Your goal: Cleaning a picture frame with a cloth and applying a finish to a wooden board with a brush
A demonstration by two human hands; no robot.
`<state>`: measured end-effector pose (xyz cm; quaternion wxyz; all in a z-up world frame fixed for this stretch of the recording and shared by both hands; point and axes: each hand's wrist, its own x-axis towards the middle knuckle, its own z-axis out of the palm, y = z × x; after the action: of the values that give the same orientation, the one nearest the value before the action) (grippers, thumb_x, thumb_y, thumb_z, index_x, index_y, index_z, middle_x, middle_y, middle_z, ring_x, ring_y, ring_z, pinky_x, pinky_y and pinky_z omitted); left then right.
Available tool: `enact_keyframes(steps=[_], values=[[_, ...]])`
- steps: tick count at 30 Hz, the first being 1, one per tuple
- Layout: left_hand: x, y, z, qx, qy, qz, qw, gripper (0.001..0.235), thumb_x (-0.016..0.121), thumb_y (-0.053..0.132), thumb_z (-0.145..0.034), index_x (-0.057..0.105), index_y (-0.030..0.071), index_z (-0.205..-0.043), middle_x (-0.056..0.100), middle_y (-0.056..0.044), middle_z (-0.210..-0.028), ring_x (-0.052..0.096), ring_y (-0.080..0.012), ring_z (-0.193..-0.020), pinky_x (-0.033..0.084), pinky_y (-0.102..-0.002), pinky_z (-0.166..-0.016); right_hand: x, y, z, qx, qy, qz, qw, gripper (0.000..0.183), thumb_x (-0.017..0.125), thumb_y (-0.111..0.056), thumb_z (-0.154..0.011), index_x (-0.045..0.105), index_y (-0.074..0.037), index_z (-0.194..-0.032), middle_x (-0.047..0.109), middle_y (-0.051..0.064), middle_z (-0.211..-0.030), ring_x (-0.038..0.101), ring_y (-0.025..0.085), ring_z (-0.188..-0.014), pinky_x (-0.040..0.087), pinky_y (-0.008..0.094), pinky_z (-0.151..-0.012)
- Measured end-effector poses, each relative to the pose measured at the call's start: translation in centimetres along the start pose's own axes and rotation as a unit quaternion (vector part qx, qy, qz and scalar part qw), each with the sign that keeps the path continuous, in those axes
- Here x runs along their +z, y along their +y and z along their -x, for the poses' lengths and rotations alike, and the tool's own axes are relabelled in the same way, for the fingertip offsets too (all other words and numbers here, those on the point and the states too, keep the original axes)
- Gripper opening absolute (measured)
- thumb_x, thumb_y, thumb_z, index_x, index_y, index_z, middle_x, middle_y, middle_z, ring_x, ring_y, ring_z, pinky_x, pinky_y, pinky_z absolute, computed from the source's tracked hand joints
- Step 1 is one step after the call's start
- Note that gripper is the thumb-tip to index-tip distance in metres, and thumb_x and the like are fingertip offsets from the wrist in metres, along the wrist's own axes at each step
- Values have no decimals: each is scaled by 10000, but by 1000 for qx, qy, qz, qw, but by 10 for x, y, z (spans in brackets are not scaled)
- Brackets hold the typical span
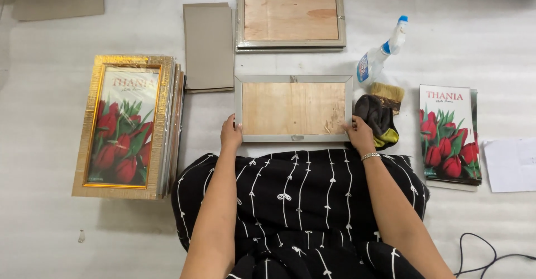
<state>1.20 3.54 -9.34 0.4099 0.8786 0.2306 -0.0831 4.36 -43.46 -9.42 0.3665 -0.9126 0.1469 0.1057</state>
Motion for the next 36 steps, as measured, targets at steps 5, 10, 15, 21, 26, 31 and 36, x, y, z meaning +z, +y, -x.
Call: enact_keyframes(steps=[5,10,15,21,26,31,36], values=[[-8,11,3,-8,-17,-7,1000,478,587,218,-1028,516,142,-1495,604,-189,-1273,585,-365,-1277,463,-461,-1108,2,-7,2,-1,3,20,1000,524,733,-370,-964,626,-100,-1400,726,111,-1191,696,252,-1083,580,396,-924],[-3,4,-4,-28,-32,-1,999,483,571,243,-1038,515,163,-1512,579,-180,-1320,575,-343,-1305,466,-441,-1112,-1,-20,12,-31,17,44,998,497,703,-301,-966,637,-30,-1378,708,151,-1179,702,277,-1057,583,399,-913],[-11,22,7,-51,-32,-18,998,513,568,255,-1046,488,170,-1545,498,-197,-1374,559,-357,-1324,494,-458,-1092,-18,-64,51,-146,143,156,966,274,608,-122,-987,680,-29,-1235,639,144,-1040,703,313,-972,609,412,-831],[-8,25,9,-30,-42,-128,990,606,585,286,-1018,413,180,-1589,463,-162,-1432,477,-389,-1333,481,-486,-1082,-22,-48,36,-26,302,202,931,758,805,-332,-811,475,-265,-1490,356,123,-1495,365,447,-1302,360,664,-997],[-8,24,12,-53,-43,-149,987,786,632,469,-959,305,214,-1626,342,-129,-1527,382,-406,-1366,420,-543,-1117,-31,44,-32,-25,470,92,878,399,597,-194,-888,606,-139,-1283,563,104,-1238,548,368,-1134,449,565,-901],[1,12,3,-85,-42,-152,984,801,609,548,-946,332,191,-1607,286,-91,-1564,341,-393,-1390,403,-531,-1126,-36,109,-67,36,404,-14,914,209,542,-148,-909,709,-115,-1031,679,142,-941,653,401,-969,488,487,-878],[1,14,2,-106,-44,-146,983,778,609,539,-941,341,216,-1597,256,-51,-1567,318,-380,-1402,388,-525,-1126,-19,141,-93,167,267,92,945,377,754,-527,-869,636,-215,-1043,726,74,-959,713,354,-974,556,493,-828]])
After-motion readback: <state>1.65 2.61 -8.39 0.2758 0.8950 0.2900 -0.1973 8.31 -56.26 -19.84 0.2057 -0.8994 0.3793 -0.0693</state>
